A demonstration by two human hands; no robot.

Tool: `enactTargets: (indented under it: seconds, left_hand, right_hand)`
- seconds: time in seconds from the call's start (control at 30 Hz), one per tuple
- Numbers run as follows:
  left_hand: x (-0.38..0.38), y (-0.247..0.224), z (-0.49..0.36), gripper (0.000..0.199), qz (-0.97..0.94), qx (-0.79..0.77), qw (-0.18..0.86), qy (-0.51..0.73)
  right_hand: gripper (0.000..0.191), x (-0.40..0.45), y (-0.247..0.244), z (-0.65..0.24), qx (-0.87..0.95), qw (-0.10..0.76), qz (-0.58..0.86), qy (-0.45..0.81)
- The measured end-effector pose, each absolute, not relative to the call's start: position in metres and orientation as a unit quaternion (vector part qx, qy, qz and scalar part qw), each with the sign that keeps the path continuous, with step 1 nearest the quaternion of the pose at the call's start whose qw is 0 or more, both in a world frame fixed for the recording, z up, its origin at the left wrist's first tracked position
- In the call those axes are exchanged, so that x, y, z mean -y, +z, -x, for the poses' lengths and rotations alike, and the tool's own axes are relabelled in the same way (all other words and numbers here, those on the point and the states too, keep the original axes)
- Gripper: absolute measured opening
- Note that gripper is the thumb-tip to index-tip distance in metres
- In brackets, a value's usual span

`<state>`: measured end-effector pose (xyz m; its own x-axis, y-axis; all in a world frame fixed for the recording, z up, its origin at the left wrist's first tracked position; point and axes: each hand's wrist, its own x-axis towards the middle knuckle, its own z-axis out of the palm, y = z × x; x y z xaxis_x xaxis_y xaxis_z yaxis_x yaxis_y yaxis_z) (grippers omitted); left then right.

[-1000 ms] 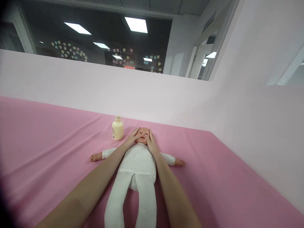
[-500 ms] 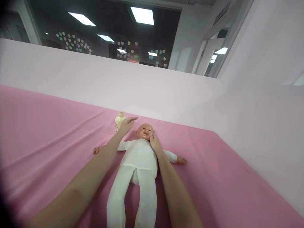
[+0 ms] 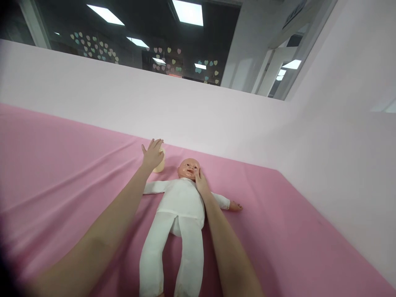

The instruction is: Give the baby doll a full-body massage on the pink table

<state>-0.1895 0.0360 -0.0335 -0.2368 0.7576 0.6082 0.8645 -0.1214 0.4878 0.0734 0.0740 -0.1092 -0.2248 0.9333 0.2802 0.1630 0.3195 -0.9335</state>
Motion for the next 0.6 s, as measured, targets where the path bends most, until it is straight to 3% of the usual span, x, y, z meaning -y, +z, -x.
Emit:
enactTargets:
  seconds: [0.23, 0.43, 0.6]
  left_hand:
    - [-0.031, -0.027, 0.186, 0.07, 0.611, 0.652, 0.028, -0.448]
    - [-0.024, 0.008, 0.158, 0.06, 0.594, 0.563, -0.013, -0.575]
    - [0.013, 0.031, 0.085, 0.057, 0.632, 0.381, -0.221, -0.638]
  right_hand:
    - [0.075, -0.062, -0.099, -0.073, 0.673, 0.461, 0.434, 0.383]
    - [0.076, -0.039, -0.072, -0.068, 0.723, 0.499, 0.437, 0.193]
    - [0.071, 0.003, -0.027, -0.044, 0.752, 0.554, 0.303, 0.186]
